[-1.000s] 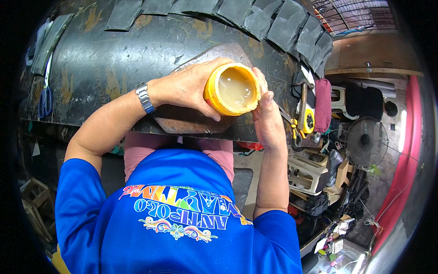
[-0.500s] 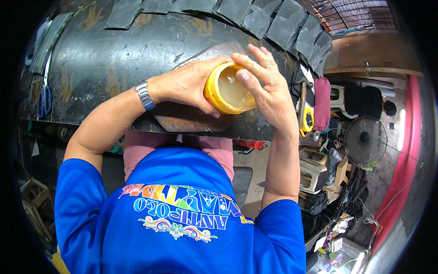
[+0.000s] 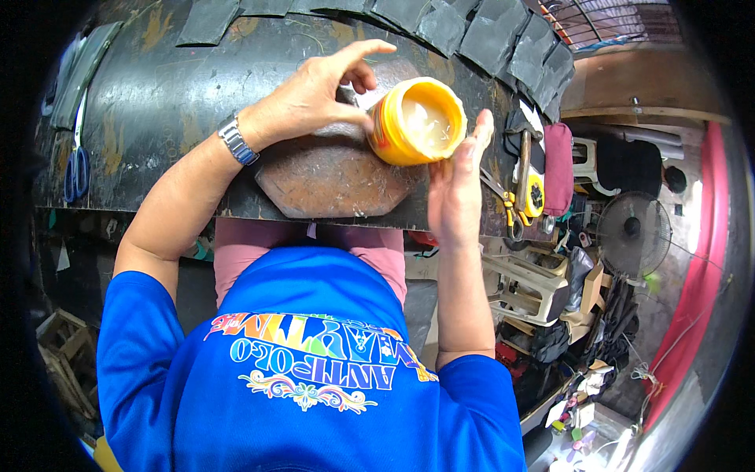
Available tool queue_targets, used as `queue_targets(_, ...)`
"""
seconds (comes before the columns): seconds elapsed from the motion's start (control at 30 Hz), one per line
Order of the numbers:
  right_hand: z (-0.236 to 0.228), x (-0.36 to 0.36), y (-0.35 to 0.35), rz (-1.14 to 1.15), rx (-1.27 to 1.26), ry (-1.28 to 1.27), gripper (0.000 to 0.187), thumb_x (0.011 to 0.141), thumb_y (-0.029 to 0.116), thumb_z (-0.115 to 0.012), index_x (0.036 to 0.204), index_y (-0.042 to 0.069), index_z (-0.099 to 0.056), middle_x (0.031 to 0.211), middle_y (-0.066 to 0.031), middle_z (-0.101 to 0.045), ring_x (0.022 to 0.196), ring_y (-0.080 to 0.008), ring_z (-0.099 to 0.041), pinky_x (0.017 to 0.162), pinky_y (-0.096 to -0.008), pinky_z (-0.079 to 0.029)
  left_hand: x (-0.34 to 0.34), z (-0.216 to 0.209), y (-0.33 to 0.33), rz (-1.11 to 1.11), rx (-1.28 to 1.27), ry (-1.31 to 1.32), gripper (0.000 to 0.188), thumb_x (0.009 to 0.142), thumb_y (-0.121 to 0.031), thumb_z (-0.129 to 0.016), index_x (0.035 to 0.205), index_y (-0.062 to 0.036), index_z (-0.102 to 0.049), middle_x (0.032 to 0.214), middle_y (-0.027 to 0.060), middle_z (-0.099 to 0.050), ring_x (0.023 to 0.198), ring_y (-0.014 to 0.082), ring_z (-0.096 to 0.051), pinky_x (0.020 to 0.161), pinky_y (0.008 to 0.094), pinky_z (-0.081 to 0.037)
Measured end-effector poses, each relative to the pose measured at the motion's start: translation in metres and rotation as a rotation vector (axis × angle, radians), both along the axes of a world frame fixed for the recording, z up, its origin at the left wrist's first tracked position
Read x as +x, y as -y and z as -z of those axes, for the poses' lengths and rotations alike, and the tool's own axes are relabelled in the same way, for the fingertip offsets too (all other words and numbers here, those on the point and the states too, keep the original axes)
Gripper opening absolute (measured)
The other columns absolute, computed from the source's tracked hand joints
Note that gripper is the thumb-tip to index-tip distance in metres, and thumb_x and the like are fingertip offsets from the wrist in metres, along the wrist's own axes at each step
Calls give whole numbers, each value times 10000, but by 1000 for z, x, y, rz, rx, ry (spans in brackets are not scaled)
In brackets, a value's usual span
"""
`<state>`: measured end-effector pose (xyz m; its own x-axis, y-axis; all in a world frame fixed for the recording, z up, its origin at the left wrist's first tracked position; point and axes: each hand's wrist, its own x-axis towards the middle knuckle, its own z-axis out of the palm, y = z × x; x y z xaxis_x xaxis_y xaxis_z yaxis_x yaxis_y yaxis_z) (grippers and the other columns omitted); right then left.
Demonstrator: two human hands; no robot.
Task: The person repeatedly rubs small black rubber pieces on a flat surface, then dips fingers into a yellow tub of paste and rubs the paste onto the rubber pieces. The person continues this cycle of rubbing and applying paste throughout the clip.
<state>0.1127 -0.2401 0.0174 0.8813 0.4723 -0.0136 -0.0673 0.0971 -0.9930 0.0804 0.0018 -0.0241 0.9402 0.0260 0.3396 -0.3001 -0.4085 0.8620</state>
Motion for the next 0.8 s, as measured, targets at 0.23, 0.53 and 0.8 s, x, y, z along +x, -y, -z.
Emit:
queue_targets(0.23,-4,-33,8,-52,-177,222,1279,786,69,-835,1604,182,142,1467,-250,-406,1360,-344,-448,1146,-482,-345,-4,6,11,158,-6,138,937,710,-167,-854,1497,-61,-358,1371,172,-559,1319,284,-539,1090,387,-454)
queue_targets(0.53,5,14,-4,-175,-39,315,1216,738,-40,-830,1624,182,-27,1357,-196,-552,1294,-272,-542,1096,-409,-433,-6,3,19,134,4,152,1028,644,-284,-935,1468,-61,-361,1385,182,-553,1288,333,-558,1097,406,-441)
queue_targets(0.8,-3,22,-1,-168,-100,242,1138,730,-64,-831,1620,175,-164,1312,-175,-600,1214,-253,-605,1052,-385,-486,-3,8,19,115,5,154,1018,658,-279,-929,1471,-54,-358,1392,181,-543,1308,326,-539,1118,402,-416)
